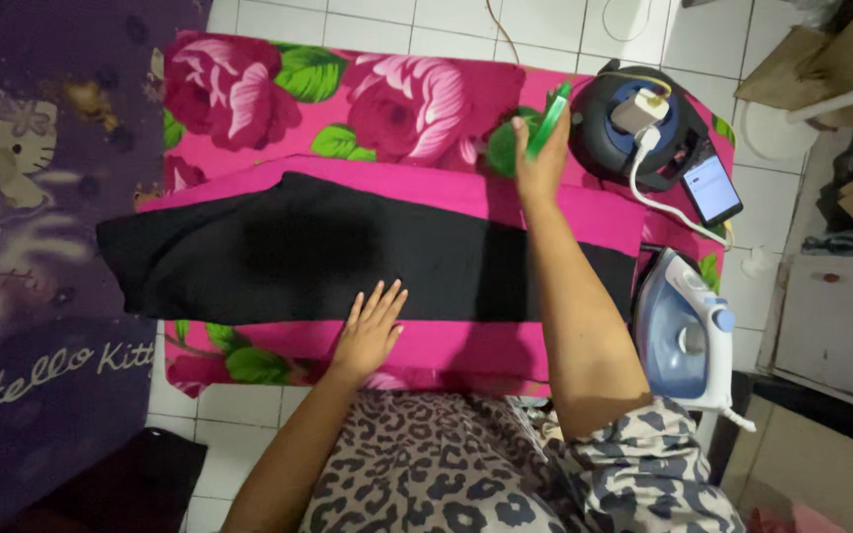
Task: The person spreads a pair of black pants on an ironing board, sprays them with water from a green bottle, irons both legs with a steam iron, and then folds the pants into a rectangular shape.
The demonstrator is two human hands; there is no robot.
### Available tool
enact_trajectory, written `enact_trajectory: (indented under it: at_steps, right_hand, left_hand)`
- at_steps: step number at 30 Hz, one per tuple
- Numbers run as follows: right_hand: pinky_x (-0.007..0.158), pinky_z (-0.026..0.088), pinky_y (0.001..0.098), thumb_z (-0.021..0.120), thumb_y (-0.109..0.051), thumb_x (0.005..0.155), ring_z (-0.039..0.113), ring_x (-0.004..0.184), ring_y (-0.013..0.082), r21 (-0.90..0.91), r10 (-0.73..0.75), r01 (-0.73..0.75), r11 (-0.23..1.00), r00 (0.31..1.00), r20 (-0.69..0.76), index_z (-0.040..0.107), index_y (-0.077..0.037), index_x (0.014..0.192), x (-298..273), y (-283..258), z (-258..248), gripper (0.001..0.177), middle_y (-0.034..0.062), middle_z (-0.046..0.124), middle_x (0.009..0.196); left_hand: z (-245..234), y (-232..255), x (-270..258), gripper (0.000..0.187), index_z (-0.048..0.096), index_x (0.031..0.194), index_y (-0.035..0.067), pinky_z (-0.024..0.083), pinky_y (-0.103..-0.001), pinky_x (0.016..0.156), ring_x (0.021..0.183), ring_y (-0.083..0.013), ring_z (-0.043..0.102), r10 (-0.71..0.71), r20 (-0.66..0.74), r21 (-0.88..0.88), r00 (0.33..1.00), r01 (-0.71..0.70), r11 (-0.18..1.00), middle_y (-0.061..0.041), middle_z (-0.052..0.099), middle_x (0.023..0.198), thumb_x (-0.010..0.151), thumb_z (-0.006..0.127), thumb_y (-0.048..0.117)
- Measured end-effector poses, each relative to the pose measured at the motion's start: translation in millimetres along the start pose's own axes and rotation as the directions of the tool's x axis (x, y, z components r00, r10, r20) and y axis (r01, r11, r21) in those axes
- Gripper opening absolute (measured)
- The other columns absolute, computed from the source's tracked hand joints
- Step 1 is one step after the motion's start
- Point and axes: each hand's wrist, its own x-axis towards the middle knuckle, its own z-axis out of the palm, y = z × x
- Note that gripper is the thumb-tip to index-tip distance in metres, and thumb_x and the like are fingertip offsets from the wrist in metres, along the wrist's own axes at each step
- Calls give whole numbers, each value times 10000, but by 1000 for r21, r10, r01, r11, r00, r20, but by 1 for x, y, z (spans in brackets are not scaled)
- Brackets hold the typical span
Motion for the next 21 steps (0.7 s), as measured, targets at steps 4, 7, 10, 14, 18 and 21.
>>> enact_trajectory:
  at_steps: [4, 7, 10, 14, 18, 21]
  right_hand:
    - [1113, 408, 451, 878, -220, 824, 506, 1338, 384, 72, -129, 121, 990, 985, 117, 375, 27, 1485, -10, 16, -23, 866, 241, 516, 1451]
    - [1068, 469, 422, 807, -162, 874, 602, 1233, 355, -18, 33, -33, 999, 999, 32, 590, -2, 1326, -57, 34, -70, 527, 199, 632, 1302]
    - [920, 514, 435, 698, -99, 988, 645, 995, 343, -303, 251, -315, 899, 939, -234, 666, -3, 1102, -120, 57, -135, 153, 182, 660, 1065]
    - [894, 478, 506, 729, -139, 973, 601, 1006, 418, -557, 80, -159, 815, 983, -164, 647, 7, 1100, -165, 87, -190, 211, 206, 647, 1050]
    - [872, 471, 522, 786, -254, 972, 604, 1016, 405, -624, 203, -203, 755, 977, -73, 670, -55, 1106, -173, 93, -198, 267, 167, 667, 1046]
    - [863, 470, 528, 793, -274, 929, 611, 1042, 391, -630, 278, -272, 727, 956, -91, 666, -80, 1056, -169, 94, -194, 264, 148, 664, 1045]
  left_hand:
    - [2, 2, 7, 689, 374, 1559, 131, 220, -527, 1219, 1527, -275, 269, 44, -2, 12, 999, -44, 999, -50, 318, 1653, 939, 617, 306]
    - [10, 5, 19, 662, 392, 1553, 126, 251, -512, 1220, 1516, -266, 293, 71, 47, 30, 996, -73, 997, -44, 331, 1645, 939, 602, 254]
    - [16, 6, 28, 620, 418, 1544, 142, 284, -478, 1214, 1515, -270, 334, 171, 16, 60, 985, -171, 983, -44, 362, 1643, 941, 558, 184]
    - [16, 12, 40, 616, 423, 1560, 138, 309, -442, 1236, 1511, -252, 384, 302, -35, 122, 953, -296, 947, -48, 396, 1640, 949, 494, 146]
    - [17, 22, 59, 634, 399, 1567, 104, 308, -441, 1227, 1499, -256, 392, 403, 23, 170, 915, -401, 900, -72, 401, 1632, 943, 483, 175]
    - [24, 31, 69, 652, 381, 1573, 101, 303, -440, 1221, 1493, -255, 386, 431, 76, 214, 899, -437, 874, -78, 393, 1634, 934, 485, 177]
